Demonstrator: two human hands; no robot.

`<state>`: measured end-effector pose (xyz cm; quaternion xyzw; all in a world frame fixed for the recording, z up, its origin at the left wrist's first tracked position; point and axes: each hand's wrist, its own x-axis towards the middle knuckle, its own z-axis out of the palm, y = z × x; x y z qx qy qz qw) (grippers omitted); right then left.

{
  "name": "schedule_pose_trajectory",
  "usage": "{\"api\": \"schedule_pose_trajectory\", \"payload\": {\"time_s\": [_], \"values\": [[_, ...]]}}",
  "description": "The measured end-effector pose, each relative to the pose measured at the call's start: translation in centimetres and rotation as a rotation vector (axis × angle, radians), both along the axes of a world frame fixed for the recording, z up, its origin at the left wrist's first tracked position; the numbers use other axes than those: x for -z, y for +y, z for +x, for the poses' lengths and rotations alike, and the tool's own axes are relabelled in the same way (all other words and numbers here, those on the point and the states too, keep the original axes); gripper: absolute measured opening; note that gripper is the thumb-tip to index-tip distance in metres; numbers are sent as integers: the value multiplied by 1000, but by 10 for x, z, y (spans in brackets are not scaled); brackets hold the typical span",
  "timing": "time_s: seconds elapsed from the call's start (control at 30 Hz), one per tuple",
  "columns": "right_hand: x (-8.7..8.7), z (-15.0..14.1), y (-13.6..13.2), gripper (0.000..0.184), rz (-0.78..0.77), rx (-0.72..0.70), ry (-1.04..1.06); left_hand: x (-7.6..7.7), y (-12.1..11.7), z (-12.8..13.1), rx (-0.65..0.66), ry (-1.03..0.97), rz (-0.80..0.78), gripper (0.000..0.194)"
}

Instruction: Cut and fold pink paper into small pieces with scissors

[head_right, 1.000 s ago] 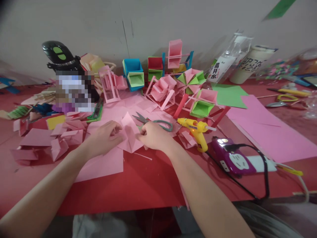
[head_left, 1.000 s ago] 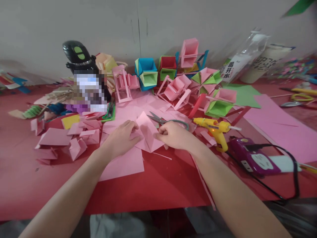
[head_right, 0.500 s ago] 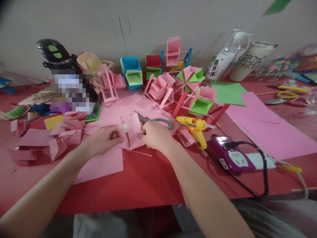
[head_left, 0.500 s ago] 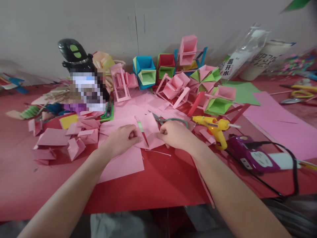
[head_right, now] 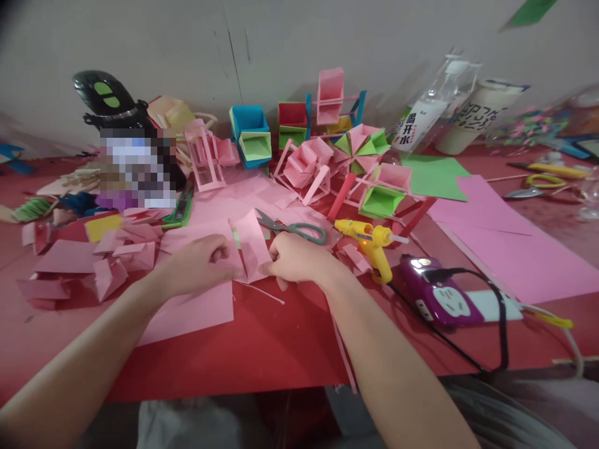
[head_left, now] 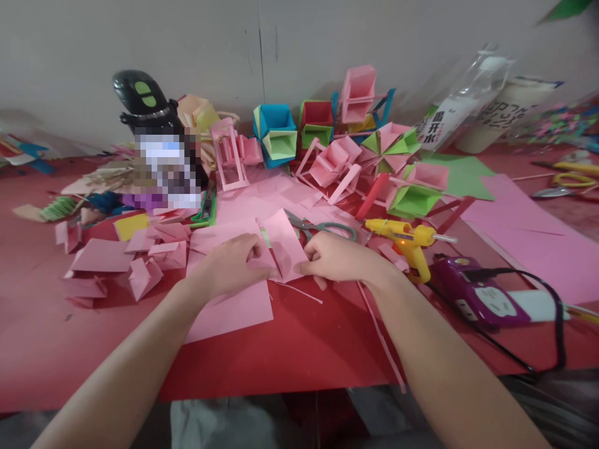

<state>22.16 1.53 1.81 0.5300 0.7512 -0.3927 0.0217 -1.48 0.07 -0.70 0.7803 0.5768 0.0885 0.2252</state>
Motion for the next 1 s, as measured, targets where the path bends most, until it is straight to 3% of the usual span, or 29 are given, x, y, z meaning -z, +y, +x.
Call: {"api": "schedule_pose_trajectory", "payload": {"time_s": [0.23, 0.33, 0.43, 0.57, 0.63, 0.7, 0.8, 0.93, 1.0], "values": [[0, 3, -1, 37, 29, 17, -76, 1, 2, -1, 7, 4, -24, 28], [-4, 3, -1, 39, 38, 25, -2, 0, 2, 0, 4, -9, -10, 27], [-6, 0, 1, 32, 117, 145, 260, -1, 2, -2, 25, -48, -24, 24], [0, -4, 10, 14, 131, 439, 729, -5, 3, -10, 15, -63, -22, 22], [6, -4, 16, 30, 164, 602, 929, -8, 3, -18, -26, -35, 28, 26], [11, -3, 20, 37, 279, 667, 980, -12, 2, -27, -69, 17, 77, 35], [16, -4, 19, 23, 471, 542, 805, -15, 2, -39, -138, 133, 85, 51], [18, -14, 7, 16, 366, 194, 633, -14, 5, -46, -155, 195, 37, 55], [20, -20, 1, 17, 323, 162, 564, -13, 6, -47, -169, 173, 0, 52]]}}
